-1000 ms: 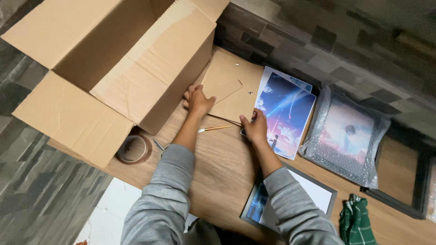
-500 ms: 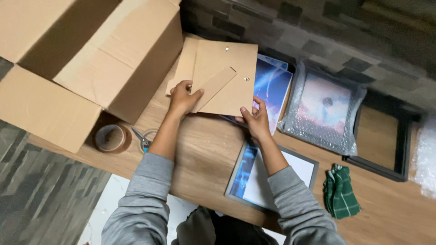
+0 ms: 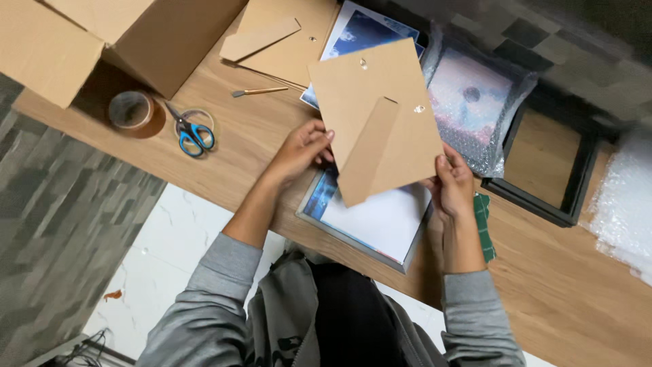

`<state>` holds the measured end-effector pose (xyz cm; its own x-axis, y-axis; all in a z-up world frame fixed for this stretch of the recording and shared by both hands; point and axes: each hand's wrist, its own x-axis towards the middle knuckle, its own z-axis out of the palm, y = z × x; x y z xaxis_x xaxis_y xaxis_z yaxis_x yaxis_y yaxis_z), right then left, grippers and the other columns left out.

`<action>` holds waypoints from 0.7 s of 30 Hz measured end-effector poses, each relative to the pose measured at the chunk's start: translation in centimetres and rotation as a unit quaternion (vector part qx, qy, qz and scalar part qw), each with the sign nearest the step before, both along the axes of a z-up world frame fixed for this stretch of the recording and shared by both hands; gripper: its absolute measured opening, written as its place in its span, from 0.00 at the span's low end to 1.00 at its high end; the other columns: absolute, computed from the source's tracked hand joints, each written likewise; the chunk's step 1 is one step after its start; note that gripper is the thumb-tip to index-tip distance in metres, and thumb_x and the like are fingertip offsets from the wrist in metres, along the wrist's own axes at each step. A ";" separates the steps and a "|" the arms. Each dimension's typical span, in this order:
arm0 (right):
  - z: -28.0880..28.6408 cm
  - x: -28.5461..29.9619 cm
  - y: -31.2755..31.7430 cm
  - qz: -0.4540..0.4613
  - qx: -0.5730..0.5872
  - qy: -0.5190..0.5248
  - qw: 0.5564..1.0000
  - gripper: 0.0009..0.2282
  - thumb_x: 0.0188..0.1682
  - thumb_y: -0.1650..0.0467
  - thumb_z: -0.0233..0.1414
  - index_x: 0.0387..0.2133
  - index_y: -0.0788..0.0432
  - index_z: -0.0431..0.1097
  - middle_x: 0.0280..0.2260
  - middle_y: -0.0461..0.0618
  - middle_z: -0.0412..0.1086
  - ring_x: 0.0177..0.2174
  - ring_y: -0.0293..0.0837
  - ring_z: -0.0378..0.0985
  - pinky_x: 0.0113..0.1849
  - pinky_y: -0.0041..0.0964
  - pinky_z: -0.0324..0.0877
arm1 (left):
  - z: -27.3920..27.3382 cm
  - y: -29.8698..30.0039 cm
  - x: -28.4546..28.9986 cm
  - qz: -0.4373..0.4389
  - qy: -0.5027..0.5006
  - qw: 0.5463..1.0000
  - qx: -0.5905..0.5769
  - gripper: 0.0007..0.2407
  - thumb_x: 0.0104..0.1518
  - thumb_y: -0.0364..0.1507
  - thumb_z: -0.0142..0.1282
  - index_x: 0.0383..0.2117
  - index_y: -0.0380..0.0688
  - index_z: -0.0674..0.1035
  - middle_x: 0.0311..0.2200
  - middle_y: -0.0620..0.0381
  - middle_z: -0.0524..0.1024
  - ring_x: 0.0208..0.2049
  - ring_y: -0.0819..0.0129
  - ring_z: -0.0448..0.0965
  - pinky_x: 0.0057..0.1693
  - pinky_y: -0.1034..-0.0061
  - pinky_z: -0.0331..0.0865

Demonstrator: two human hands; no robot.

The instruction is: The person places an illustration into a frame, secures the back panel using the attached metal clips, and then wipes the back surface with a green checkered cloth.

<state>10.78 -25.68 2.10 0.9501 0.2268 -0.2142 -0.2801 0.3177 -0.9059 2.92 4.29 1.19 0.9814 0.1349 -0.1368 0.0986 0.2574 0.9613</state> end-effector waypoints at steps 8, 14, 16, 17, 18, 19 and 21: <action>-5.2 -0.7 -7.2 -0.018 -0.082 -0.008 0.996 0.13 0.52 0.70 0.42 0.48 0.61 0.61 0.32 0.51 0.69 0.27 0.42 0.76 0.27 0.34 0.77 | -3.6 -5.6 -6.9 0.025 0.015 0.999 0.030 0.14 0.53 0.32 0.56 0.42 0.41 0.71 0.28 0.51 0.75 0.26 0.72 0.76 0.33 0.87 0.67; -6.4 -1.1 -6.4 0.028 -0.111 -0.009 0.993 0.12 0.51 0.71 0.43 0.47 0.61 0.63 0.29 0.51 0.69 0.24 0.40 0.74 0.26 0.33 0.77 | -2.1 -5.9 -10.5 0.128 0.030 0.975 0.178 0.30 0.48 0.34 0.61 0.55 0.40 0.60 0.34 0.48 0.69 0.31 0.67 0.71 0.36 0.82 0.64; -7.0 -0.9 -6.0 0.036 -0.114 -0.010 0.993 0.12 0.51 0.71 0.44 0.47 0.61 0.63 0.29 0.52 0.69 0.24 0.40 0.74 0.25 0.33 0.76 | -1.1 -5.7 -11.2 0.139 0.037 0.960 0.239 0.32 0.44 0.35 0.64 0.56 0.40 0.61 0.36 0.48 0.67 0.33 0.67 0.69 0.37 0.81 0.64; -7.3 -0.8 -5.8 0.038 -0.127 -0.017 0.991 0.12 0.51 0.71 0.43 0.47 0.61 0.64 0.28 0.51 0.69 0.24 0.38 0.73 0.26 0.32 0.76 | -0.7 -5.5 -11.5 0.139 -0.015 0.938 0.316 0.31 0.43 0.38 0.64 0.53 0.39 0.64 0.38 0.47 0.67 0.39 0.60 0.68 0.45 0.75 0.62; -7.6 -0.7 -5.7 0.040 -0.140 -0.024 0.989 0.11 0.52 0.71 0.43 0.46 0.61 0.65 0.27 0.50 0.69 0.24 0.37 0.72 0.26 0.31 0.75 | -0.4 -5.3 -11.9 0.137 -0.067 0.908 0.391 0.31 0.41 0.41 0.65 0.49 0.37 0.68 0.39 0.47 0.67 0.44 0.54 0.67 0.53 0.68 0.60; -8.0 -0.6 -5.8 0.044 -0.141 -0.023 0.989 0.11 0.52 0.71 0.43 0.46 0.61 0.65 0.27 0.50 0.69 0.24 0.37 0.72 0.26 0.31 0.75 | -0.8 -5.0 -11.9 0.141 -0.063 0.907 0.391 0.31 0.41 0.41 0.65 0.49 0.37 0.68 0.39 0.47 0.67 0.44 0.54 0.67 0.53 0.68 0.60; -8.7 -0.2 -5.8 0.056 -0.155 -0.030 0.986 0.11 0.52 0.71 0.43 0.46 0.61 0.65 0.27 0.49 0.69 0.24 0.37 0.71 0.27 0.31 0.75 | -1.5 -4.2 -11.7 0.121 -0.091 0.886 0.437 0.24 0.47 0.40 0.60 0.47 0.38 0.69 0.38 0.50 0.67 0.44 0.55 0.67 0.54 0.66 0.59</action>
